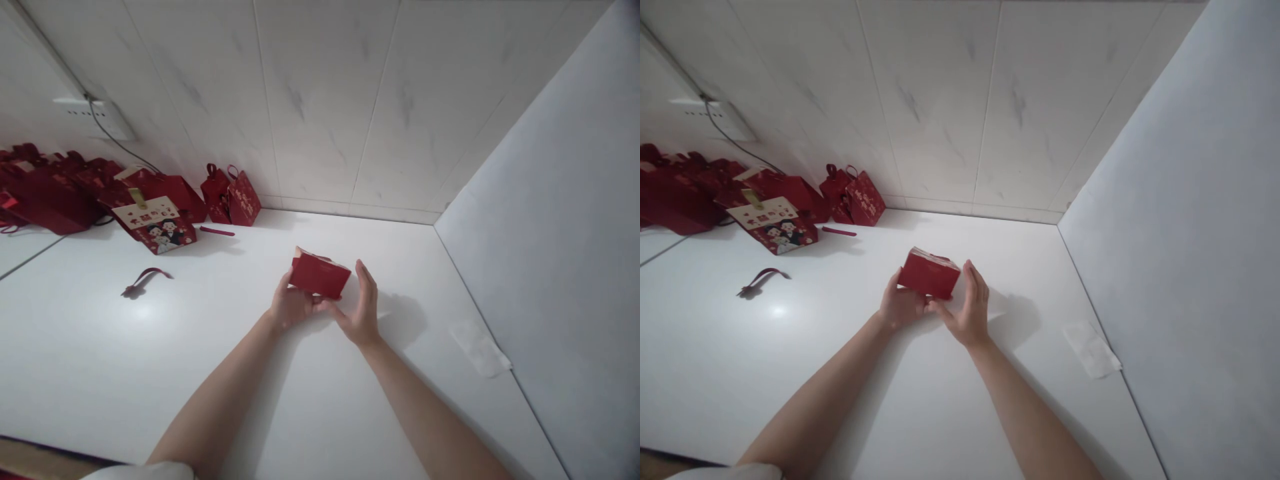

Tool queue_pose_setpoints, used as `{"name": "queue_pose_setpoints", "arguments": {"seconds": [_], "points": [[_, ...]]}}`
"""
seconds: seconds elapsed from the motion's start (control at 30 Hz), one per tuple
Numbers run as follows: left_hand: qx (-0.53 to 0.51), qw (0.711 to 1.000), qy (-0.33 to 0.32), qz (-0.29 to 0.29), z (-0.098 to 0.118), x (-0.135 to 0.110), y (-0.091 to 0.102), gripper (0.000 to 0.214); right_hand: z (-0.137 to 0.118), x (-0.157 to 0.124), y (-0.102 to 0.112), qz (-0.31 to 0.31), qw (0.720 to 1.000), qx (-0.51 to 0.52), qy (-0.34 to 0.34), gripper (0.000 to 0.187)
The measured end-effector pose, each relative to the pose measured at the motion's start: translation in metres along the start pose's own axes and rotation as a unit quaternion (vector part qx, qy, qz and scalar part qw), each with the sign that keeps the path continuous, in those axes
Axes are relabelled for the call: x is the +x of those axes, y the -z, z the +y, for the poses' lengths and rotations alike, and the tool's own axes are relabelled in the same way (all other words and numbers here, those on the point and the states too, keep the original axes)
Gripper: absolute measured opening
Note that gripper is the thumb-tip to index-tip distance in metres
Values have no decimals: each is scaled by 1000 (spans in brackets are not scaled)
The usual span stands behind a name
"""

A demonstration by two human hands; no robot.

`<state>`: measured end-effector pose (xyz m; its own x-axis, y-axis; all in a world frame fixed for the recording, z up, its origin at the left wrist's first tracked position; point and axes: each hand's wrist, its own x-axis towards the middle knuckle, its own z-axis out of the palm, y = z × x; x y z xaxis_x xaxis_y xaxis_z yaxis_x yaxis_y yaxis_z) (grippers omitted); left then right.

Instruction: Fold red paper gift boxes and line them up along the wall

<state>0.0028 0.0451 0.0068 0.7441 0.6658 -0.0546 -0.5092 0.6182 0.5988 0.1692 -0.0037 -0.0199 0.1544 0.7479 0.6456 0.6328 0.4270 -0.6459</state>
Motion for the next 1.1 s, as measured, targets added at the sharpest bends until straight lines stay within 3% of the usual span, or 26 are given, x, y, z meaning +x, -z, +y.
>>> {"name": "queue_pose_setpoints", "arguments": {"seconds": [0.07,0.23,0.5,0.93,1.0,1.1], "points": [[14,1000,21,-5,-7,1,-1,70,-4,-1,-1,9,996,-75,46,96],[-5,999,30,-8,-22,3,-12,68,-3,-2,-5,33,988,-136,65,86],[-10,1000,20,-13,-21,4,-18,68,-3,0,-3,39,987,-136,79,74],[23,999,31,-28,-21,4,-14,71,0,0,-4,41,989,-119,80,70],[58,998,12,-27,-22,6,-14,70,0,-1,-4,48,988,-119,83,69],[195,977,-90,-13,-25,8,-12,68,4,-1,-5,45,990,-110,69,67]]}}
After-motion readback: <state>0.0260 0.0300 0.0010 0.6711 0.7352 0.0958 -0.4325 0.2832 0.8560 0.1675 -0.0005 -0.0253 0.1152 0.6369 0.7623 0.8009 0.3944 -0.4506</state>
